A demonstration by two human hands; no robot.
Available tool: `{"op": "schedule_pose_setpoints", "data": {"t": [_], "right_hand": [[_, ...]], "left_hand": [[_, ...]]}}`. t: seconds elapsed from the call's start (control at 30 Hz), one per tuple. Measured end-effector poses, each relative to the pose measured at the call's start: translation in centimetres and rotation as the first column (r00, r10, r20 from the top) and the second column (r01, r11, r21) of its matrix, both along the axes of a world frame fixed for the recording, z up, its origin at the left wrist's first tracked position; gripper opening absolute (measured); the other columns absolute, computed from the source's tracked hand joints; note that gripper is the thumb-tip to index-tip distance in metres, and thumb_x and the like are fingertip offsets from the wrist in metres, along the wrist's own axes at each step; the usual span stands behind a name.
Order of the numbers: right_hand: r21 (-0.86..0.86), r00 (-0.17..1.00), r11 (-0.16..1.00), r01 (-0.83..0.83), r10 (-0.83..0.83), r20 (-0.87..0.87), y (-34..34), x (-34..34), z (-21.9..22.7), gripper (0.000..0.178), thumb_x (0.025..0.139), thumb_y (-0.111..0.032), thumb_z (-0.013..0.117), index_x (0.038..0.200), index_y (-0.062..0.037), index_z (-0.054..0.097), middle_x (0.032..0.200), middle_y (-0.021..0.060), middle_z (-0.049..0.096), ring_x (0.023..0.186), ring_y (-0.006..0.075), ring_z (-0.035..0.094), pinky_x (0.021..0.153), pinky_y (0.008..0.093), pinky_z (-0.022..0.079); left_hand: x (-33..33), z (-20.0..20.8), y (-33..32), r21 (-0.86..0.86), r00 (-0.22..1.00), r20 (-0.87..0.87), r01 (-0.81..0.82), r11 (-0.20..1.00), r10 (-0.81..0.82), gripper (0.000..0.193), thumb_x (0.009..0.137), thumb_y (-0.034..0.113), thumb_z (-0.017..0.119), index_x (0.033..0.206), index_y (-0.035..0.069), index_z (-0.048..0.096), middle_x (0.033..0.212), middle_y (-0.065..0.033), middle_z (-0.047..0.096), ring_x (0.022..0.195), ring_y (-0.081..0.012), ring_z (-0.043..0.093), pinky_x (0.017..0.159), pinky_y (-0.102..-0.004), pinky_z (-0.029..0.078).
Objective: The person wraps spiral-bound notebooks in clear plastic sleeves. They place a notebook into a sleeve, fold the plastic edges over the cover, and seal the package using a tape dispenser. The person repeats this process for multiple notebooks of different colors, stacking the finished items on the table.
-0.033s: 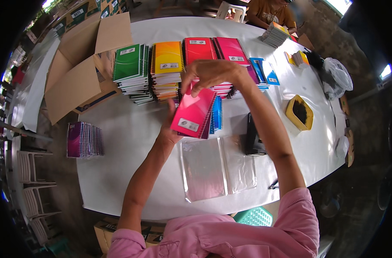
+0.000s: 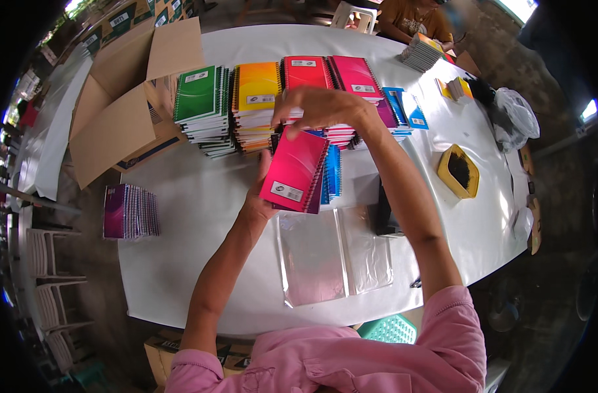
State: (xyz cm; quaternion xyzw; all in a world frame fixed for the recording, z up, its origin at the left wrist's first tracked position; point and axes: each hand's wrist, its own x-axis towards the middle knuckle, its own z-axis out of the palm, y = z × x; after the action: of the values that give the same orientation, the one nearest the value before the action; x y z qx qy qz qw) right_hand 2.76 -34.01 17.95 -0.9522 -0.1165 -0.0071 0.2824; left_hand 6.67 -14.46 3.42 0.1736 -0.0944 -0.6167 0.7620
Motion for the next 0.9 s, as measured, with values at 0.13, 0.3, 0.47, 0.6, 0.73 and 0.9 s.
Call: {"op": "schedule_pose_setpoints", "data": {"t": [0.13,0.3,0.47,0.6,0.73,0.9], "right_hand": [[-0.416,0.755,0.647,0.639,-0.425,0.499,-1.6,-1.3,-5.6,0.048,0.078,-0.013,0.073,0.123,-0.0064,0.061,0.130,0.0122,0.058,0.114,0.0295,0.059,0.097,0.0376,0.048],[-0.255,0.749,0.758,0.601,-0.421,0.512,-2.1,-2.1,-6.0,0.037,0.086,-0.007,0.063,0.123,-0.0054,0.060,0.130,0.0117,0.057,0.111,0.0303,0.060,0.084,0.0394,0.055],[-0.155,0.671,0.798,0.583,-0.365,0.645,6.2,-6.6,-3.6,0.042,0.075,0.000,0.062,0.117,-0.0079,0.062,0.121,0.0089,0.063,0.105,0.0258,0.064,0.074,0.0366,0.057],[-0.357,0.907,0.894,0.269,-0.112,0.405,12.4,-7.4,-6.4,0.043,0.075,-0.019,0.071,0.116,-0.0066,0.063,0.122,0.0088,0.062,0.110,0.0275,0.061,0.095,0.0397,0.049],[-0.086,0.830,0.912,0.401,-0.321,0.457,10.0,-2.3,-5.0,0.052,0.074,-0.029,0.074,0.119,-0.0051,0.061,0.129,0.0120,0.058,0.116,0.0293,0.056,0.105,0.0449,0.040],[-0.319,0.732,0.757,0.570,-0.291,0.616,4.4,2.6,-6.8,0.033,0.080,-0.016,0.070,0.112,-0.0073,0.066,0.118,0.0095,0.065,0.112,0.0293,0.060,0.100,0.0439,0.047]], "left_hand": [[0.7,0.6,1.6,0.266,1.000,-0.004,-0.023,0.964,0.025,0.044,0.082,0.024,0.073,0.118,0.007,0.057,0.106,-0.0073,0.065,0.096,-0.0188,0.064,0.086,-0.0358,0.054],[2.0,-0.8,2.8,0.263,0.998,-0.042,-0.034,0.964,0.047,0.042,0.084,0.028,0.072,0.117,0.006,0.058,0.106,-0.0070,0.065,0.096,-0.0187,0.064,0.086,-0.0353,0.054],[1.9,-1.1,2.9,0.132,0.962,-0.212,-0.143,0.981,0.169,0.049,0.087,0.035,0.069,0.124,0.007,0.053,0.112,-0.0083,0.063,0.102,-0.0214,0.062,0.091,-0.0373,0.052],[2.5,-1.4,4.4,0.077,0.972,-0.173,-0.145,0.986,0.157,0.058,0.087,0.037,0.067,0.131,0.005,0.048,0.121,-0.0117,0.060,0.111,-0.0251,0.058,0.096,-0.0414,0.049],[3.2,-1.7,6.2,0.263,0.966,-0.055,-0.229,0.937,0.252,0.056,0.081,0.020,0.073,0.129,0.004,0.049,0.122,-0.0115,0.059,0.113,-0.0250,0.057,0.097,-0.0421,0.048],[4.8,-0.9,6.7,0.296,0.966,0.015,-0.250,0.922,0.257,0.059,0.080,0.023,0.077,0.128,0.004,0.049,0.123,-0.0113,0.057,0.114,-0.0240,0.056,0.096,-0.0414,0.048]]}}
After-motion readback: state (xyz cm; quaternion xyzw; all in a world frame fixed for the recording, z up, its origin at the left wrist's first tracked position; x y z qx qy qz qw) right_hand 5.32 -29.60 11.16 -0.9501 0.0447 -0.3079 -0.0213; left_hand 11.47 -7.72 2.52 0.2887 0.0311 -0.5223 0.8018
